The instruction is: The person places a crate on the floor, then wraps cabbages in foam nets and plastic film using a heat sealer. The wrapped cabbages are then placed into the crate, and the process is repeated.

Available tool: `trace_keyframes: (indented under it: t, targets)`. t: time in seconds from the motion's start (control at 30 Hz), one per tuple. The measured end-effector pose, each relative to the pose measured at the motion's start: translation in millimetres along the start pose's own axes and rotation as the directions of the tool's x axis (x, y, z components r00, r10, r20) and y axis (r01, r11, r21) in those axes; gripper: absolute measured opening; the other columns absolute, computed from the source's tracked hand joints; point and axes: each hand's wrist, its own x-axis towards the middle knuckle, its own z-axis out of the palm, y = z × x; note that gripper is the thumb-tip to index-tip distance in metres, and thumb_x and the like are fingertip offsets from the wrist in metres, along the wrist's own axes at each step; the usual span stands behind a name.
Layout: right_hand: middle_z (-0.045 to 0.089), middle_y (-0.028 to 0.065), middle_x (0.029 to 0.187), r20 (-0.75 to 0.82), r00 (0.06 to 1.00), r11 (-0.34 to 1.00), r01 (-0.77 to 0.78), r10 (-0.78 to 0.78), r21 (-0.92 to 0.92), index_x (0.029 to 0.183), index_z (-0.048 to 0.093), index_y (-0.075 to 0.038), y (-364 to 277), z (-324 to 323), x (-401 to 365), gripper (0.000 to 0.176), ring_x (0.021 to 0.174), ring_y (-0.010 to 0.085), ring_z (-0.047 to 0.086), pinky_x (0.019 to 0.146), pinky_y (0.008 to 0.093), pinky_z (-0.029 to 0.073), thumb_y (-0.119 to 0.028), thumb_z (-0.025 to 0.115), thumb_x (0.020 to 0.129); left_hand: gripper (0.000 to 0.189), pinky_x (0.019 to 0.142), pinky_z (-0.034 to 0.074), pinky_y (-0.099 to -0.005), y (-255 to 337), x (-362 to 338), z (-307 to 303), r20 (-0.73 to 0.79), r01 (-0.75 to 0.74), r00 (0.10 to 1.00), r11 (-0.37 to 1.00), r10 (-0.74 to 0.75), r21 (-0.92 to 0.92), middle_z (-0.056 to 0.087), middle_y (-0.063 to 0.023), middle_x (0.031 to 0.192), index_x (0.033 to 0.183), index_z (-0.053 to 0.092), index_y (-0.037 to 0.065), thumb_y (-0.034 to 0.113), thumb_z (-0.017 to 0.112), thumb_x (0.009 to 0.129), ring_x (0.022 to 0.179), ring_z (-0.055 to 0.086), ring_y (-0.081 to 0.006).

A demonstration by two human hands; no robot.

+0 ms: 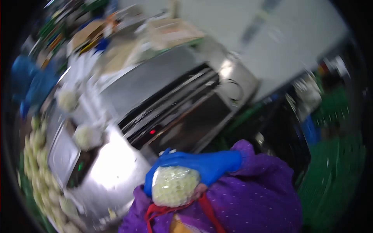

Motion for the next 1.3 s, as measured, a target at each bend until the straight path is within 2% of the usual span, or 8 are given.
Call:
trace_keyframes:
  t: [0.23,0.57,0.7,0.83,0.93,1.1,1.13,1.3]
  targets:
    - [0.048,0.0119,0.133,-0.678,0.651,0.816,0.154,0.341,0.557,0.138,0.036,-0.004,-4.3,-4.6,-161.5,0.088,0.125,0.0217,0.042,0.108,0.0369,0.029,-0.025,0.079,0.063,0.091,0.11,0.023,-0.0494,-4.1,56.8,123.4,0.29,0.221,0.928,0.973,-0.232,0.071,0.023,-0.0135,0.149,0.147,0.015,0.015,0.076,0.029,0.081,0.135,0.028,-0.0331]
    - [0.043,0.0161,0.136,-0.927,-0.273,0.849,0.523,0.258,0.083,0.14,0.032,-0.006,59.7,-37.4,-498.1,0.062,0.124,0.0314,0.044,0.106,0.0471,0.034,-0.032,0.055,0.088,0.056,0.105,0.032,-0.04,-117.9,129.1,183.5,0.301,0.206,0.841,0.781,-0.449,0.59,0.048,-0.0181,0.132,0.134,0.036,-0.003,0.032,0.047,0.092,0.125,0.044,-0.0281]
    - [0.038,0.0165,0.141,-0.902,-0.093,0.59,0.783,0.421,0.195,0.139,0.034,-0.006,164.6,-57.0,-543.0,0.06,0.128,0.0349,0.039,0.109,0.0497,0.028,-0.034,0.052,0.089,0.044,0.102,0.039,-0.039,-134.7,134.2,182.7,0.238,0.3,0.868,0.842,-0.436,0.449,0.054,-0.0189,0.124,0.131,0.041,-0.005,0.019,0.044,0.094,0.115,0.053,-0.0286]
    - [0.046,0.013,0.135,-0.928,-0.186,0.876,0.428,0.324,0.22,0.137,0.036,-0.004,210.9,-68.9,-519.3,0.054,0.121,0.0263,0.047,0.104,0.0416,0.037,-0.03,0.05,0.092,0.04,0.102,0.039,-0.0394,-123.5,131.5,164.9,0.173,0.213,0.937,0.887,-0.304,0.41,0.053,-0.0195,0.124,0.13,0.042,-0.005,0.017,0.04,0.096,0.115,0.053,-0.0277]
    - [0.048,0.0113,0.133,-0.806,-0.065,0.721,0.493,0.589,0.487,0.135,0.04,-0.004,208.1,-62.9,-547.9,0.049,0.121,0.0253,0.047,0.106,0.0389,0.034,-0.031,0.047,0.094,0.04,0.1,0.04,-0.0374,-100.7,121.6,136.3,0.265,-0.059,0.944,0.691,-0.196,0.72,0.054,-0.0158,0.124,0.131,0.042,-0.002,0.018,0.038,0.097,0.114,0.054,-0.0257]
    - [0.065,0.0061,0.09,-0.796,-0.123,0.803,0.007,0.592,0.596,0.104,0.06,-0.008,251.1,-70.7,-662.6,0.042,0.074,0.0206,0.059,0.067,0.0367,0.051,-0.046,0.044,0.094,0.042,0.099,0.041,-0.0349,-62.4,91.5,78.0,-0.023,0.05,0.999,0.929,-0.045,0.367,0.056,-0.0152,0.121,0.13,0.045,0.001,0.027,0.045,0.096,0.114,0.054,-0.0232]
    - [0.063,0.0061,0.085,-0.856,-0.336,0.415,-0.766,0.392,0.491,0.102,0.059,-0.005,219.8,-99.3,-672.6,0.043,0.07,0.0213,0.058,0.062,0.037,0.05,-0.045,0.045,0.094,0.043,0.097,0.042,-0.0342,-55.0,84.6,66.8,-0.026,-0.071,0.996,0.923,0.087,0.379,0.057,-0.0141,0.12,0.13,0.046,0.002,0.028,0.048,0.095,0.111,0.056,-0.0216]
    - [0.062,0.0168,0.097,-0.852,-0.314,0.65,-0.759,-0.418,-0.039,0.104,0.06,0.003,17.2,-130.8,-379.3,0.036,0.084,0.0258,0.06,0.074,0.035,0.05,-0.028,0.049,0.09,0.044,0.097,0.04,-0.0368,48.7,48.5,-32.4,-0.438,-0.582,0.601,0.741,0.669,0.334,0.056,-0.0105,0.119,0.131,0.042,0.005,0.027,0.048,0.094,0.11,0.054,-0.0241]
